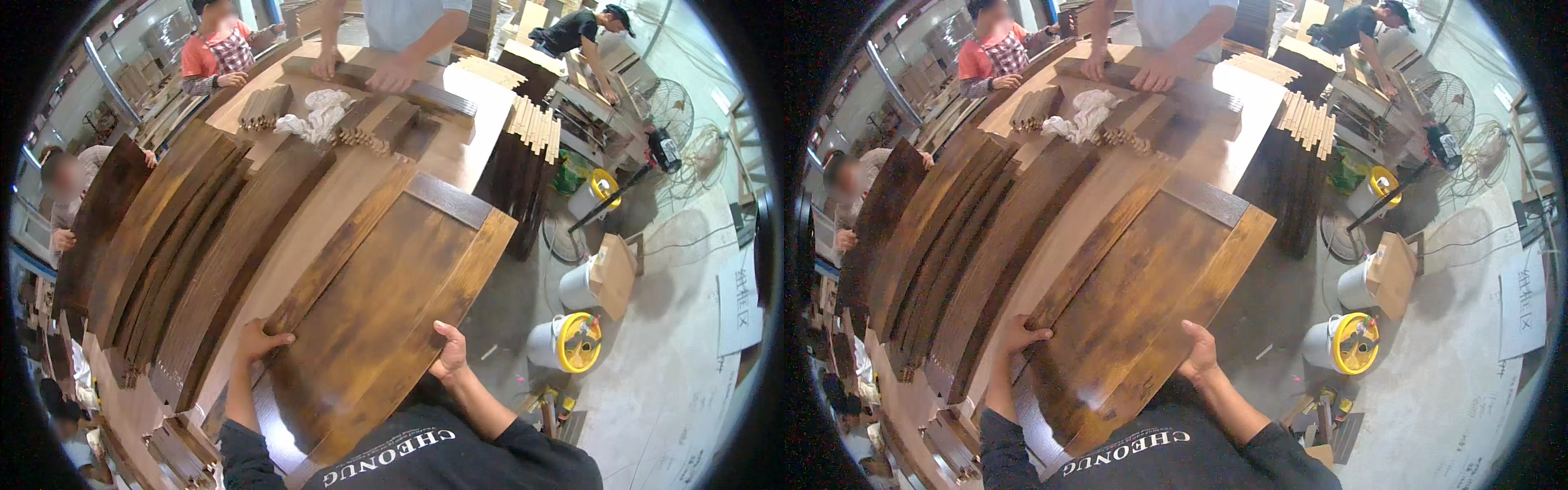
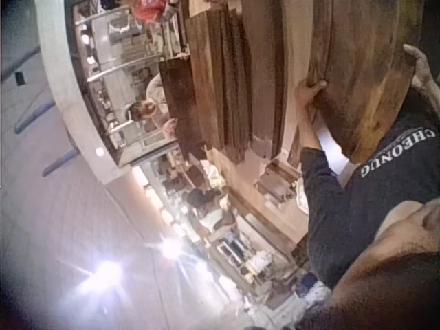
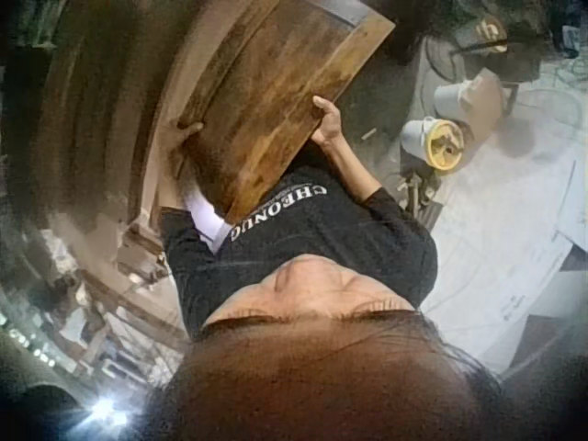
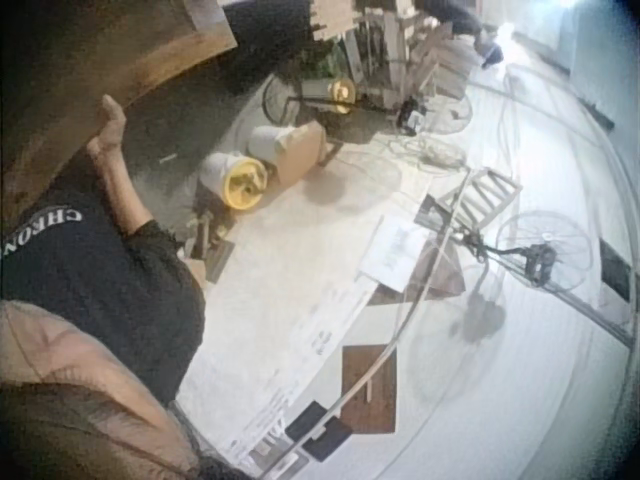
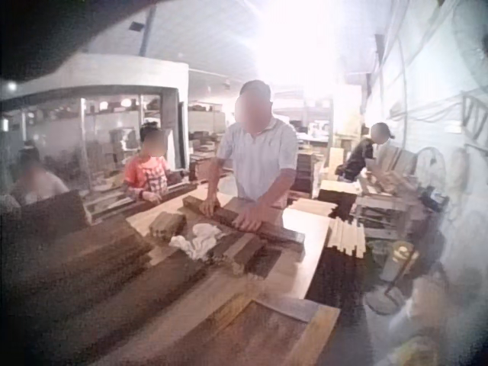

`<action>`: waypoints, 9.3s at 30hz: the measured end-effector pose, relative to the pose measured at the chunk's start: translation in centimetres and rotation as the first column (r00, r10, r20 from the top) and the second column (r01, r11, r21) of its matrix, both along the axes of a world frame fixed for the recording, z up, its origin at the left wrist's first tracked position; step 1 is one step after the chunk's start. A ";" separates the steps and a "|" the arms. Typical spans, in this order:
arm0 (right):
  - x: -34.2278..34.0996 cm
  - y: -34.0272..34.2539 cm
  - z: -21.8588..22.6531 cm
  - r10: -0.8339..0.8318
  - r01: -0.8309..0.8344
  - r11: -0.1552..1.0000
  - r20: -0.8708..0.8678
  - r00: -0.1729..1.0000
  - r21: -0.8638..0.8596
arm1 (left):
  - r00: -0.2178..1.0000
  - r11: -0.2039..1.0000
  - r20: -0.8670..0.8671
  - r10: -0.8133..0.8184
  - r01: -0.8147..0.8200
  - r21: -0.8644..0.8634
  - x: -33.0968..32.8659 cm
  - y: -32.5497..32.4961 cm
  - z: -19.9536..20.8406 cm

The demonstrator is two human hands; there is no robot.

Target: The person assembles wooden frames by hand, picking up long wooden slats and smaller wooden pieces from a workbench. They fit the pieces together to form rectangular frames and stack the completed units. Other workers are visible in the background performing similar tasks.

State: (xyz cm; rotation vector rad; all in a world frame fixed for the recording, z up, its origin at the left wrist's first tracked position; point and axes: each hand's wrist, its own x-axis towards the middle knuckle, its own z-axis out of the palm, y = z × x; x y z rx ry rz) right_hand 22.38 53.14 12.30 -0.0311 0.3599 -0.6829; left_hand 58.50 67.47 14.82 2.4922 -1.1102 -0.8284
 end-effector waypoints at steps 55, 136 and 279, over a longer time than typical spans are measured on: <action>4.1 -30.8 1.7 -0.395 -0.409 0.173 -0.443 0.805 -0.896 | 0.668 0.995 0.738 0.096 -0.037 -0.096 -17.6 -5.7 19.0; 27.2 5.8 20.4 -0.398 -0.387 -0.915 0.094 0.913 -0.115 | -0.139 -0.123 -0.050 0.989 -0.580 -0.805 -7.4 16.6 -2.7; -34.1 -84.1 -16.1 -0.275 -0.616 0.709 -0.939 0.208 -0.344 | 0.982 0.829 -0.123 0.142 -0.186 -0.527 -65.0 -83.7 -9.7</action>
